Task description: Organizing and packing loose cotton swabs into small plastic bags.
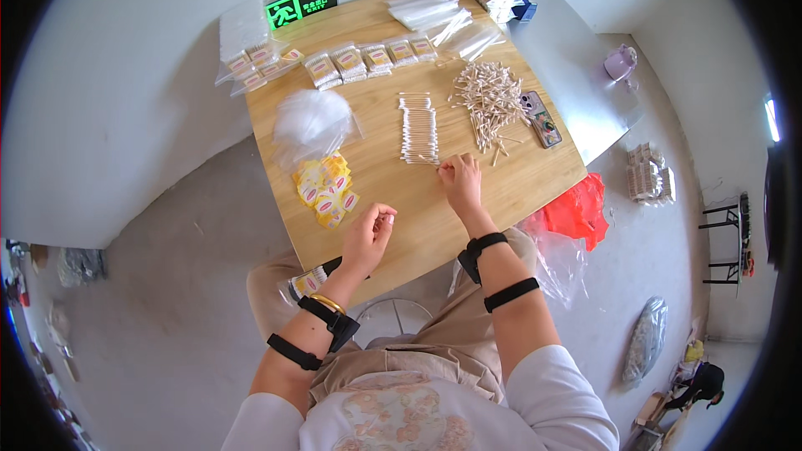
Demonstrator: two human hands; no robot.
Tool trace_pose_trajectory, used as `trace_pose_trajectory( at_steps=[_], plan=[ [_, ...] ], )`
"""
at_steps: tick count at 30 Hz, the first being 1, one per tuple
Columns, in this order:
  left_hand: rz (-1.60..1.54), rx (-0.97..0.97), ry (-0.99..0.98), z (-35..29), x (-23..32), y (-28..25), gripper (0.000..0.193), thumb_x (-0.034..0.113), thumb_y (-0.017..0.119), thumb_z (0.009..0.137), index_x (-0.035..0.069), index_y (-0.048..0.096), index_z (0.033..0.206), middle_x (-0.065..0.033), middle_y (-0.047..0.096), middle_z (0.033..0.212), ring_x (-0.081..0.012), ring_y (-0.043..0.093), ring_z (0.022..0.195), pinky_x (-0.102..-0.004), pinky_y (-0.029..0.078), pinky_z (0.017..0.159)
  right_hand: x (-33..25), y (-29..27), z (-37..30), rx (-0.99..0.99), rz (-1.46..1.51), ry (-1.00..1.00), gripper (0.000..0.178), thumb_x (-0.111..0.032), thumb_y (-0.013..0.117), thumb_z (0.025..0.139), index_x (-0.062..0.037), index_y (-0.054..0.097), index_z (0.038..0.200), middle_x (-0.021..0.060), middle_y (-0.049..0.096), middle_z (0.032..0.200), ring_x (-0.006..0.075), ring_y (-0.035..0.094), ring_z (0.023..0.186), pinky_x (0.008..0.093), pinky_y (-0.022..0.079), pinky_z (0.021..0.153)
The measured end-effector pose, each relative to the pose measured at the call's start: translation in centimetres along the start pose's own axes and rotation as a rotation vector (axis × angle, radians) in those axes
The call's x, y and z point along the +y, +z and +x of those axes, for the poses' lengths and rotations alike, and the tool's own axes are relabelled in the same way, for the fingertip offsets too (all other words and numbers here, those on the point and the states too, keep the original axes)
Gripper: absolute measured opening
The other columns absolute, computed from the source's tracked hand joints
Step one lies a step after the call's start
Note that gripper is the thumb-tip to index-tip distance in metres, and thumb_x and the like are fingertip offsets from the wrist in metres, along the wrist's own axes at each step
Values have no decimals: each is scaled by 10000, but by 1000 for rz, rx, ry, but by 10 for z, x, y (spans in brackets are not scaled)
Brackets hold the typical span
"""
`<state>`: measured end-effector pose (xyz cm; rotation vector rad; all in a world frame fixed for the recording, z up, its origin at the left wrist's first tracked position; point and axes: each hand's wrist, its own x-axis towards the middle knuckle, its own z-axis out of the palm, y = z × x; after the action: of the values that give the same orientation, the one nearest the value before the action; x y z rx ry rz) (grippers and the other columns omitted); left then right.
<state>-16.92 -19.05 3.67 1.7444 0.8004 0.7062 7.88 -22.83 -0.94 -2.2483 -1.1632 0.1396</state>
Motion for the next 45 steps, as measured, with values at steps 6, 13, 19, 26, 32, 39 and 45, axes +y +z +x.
trace_pose_trajectory(
  at_steps=[6, 13, 19, 26, 32, 39, 45],
  plan=[
    [340, -40, 125, 29, -4, 15, 187, 141, 630, 925, 68, 606, 1096, -95, 623, 1113, -261, 603, 1016, -408, 483, 875, -11, -11, -3, -92, 39, -251, 138, -121, 736, 792, -127, 652, 902, 76, 572, 983, 302, 545, 1008, 428, 440, 876],
    [708, 50, 348, 72, -26, 40, 487, 241, 679, 875, 77, 536, 1310, -167, 415, 1441, -400, 387, 1353, -523, 341, 1103, -24, -21, 14, -94, -7, -405, 182, -86, 741, 779, -131, 661, 936, 53, 559, 992, 274, 539, 1017, 419, 438, 877],
    [740, 34, 311, 85, -36, 44, 542, 304, 648, 901, 90, 508, 1379, -164, 388, 1472, -406, 329, 1408, -549, 258, 1189, -21, -21, 16, -129, -21, -418, 189, -92, 751, 773, -138, 662, 934, 51, 551, 1010, 273, 528, 1028, 416, 432, 883],
    [803, -21, 299, 86, -35, 44, 556, 353, 605, 930, 115, 491, 1419, -162, 376, 1486, -399, 302, 1430, -544, 222, 1213, -20, -23, 14, -100, 70, -363, 183, -113, 766, 774, -134, 656, 919, 63, 549, 1017, 286, 527, 1011, 424, 428, 889],
    [849, -58, 272, 85, -34, 42, 551, 354, 590, 940, 118, 484, 1426, -154, 355, 1503, -394, 281, 1441, -539, 201, 1221, -23, -23, 20, -107, 53, -314, 120, -121, 735, 820, -116, 676, 925, 78, 565, 1025, 299, 526, 1023, 430, 432, 917],
    [831, -57, 278, 85, -35, 43, 527, 353, 578, 949, 118, 482, 1411, -150, 356, 1506, -373, 285, 1444, -536, 192, 1224, -32, -10, 31, -79, 55, -400, 133, -113, 733, 806, -118, 676, 926, 56, 560, 1024, 285, 527, 1021, 422, 432, 903],
    [818, -63, 268, 84, -35, 42, 516, 356, 574, 950, 109, 486, 1395, -148, 355, 1507, -354, 283, 1449, -534, 186, 1227, -32, -6, 34, -100, 14, -405, 146, -89, 726, 799, -121, 688, 935, 56, 565, 1025, 285, 530, 1017, 424, 439, 899]
  ],
)
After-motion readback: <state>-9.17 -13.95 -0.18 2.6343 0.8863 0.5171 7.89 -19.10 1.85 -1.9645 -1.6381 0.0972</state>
